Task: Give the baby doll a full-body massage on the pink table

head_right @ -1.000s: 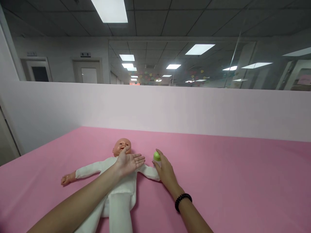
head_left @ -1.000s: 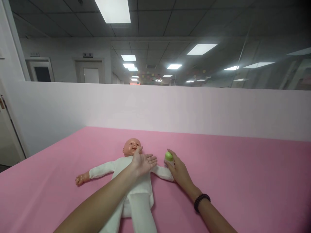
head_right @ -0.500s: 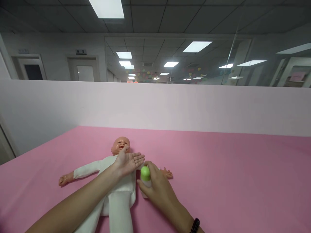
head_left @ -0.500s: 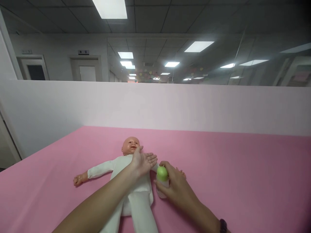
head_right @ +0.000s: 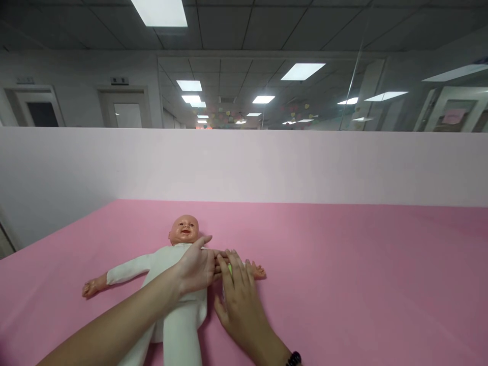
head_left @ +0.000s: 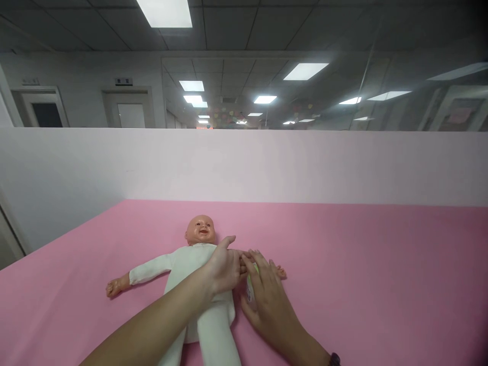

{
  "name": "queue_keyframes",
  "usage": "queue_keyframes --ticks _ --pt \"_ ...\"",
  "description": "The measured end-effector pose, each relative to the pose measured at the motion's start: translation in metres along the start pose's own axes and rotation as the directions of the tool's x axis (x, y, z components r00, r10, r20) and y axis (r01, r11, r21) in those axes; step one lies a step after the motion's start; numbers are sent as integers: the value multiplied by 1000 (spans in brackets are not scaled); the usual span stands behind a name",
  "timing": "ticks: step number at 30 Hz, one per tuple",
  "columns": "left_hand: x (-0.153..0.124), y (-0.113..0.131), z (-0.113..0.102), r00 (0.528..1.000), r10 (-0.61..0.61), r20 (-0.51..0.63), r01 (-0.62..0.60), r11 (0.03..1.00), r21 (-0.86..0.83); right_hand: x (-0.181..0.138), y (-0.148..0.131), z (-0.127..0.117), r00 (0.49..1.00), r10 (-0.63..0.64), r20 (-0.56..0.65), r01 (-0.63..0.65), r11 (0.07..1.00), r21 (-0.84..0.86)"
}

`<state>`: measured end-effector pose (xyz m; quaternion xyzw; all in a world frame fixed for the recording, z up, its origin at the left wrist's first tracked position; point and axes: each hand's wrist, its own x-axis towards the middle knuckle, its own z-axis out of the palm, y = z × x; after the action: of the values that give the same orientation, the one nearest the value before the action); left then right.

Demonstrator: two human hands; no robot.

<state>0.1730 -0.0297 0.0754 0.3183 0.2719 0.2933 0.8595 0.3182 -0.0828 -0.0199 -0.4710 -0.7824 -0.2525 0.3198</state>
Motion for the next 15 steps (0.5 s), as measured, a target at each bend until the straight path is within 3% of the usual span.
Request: queue_keyframes --ticks 8,15 --pt "-3 -13 8 996 40 81 -53 986 160 -3 -4 10 999 32 -24 -32 999 21" --pt "4 -10 1 1000 3 -21 -1 994 112 1 -7 -3 995 82 -56 -77 993 88"
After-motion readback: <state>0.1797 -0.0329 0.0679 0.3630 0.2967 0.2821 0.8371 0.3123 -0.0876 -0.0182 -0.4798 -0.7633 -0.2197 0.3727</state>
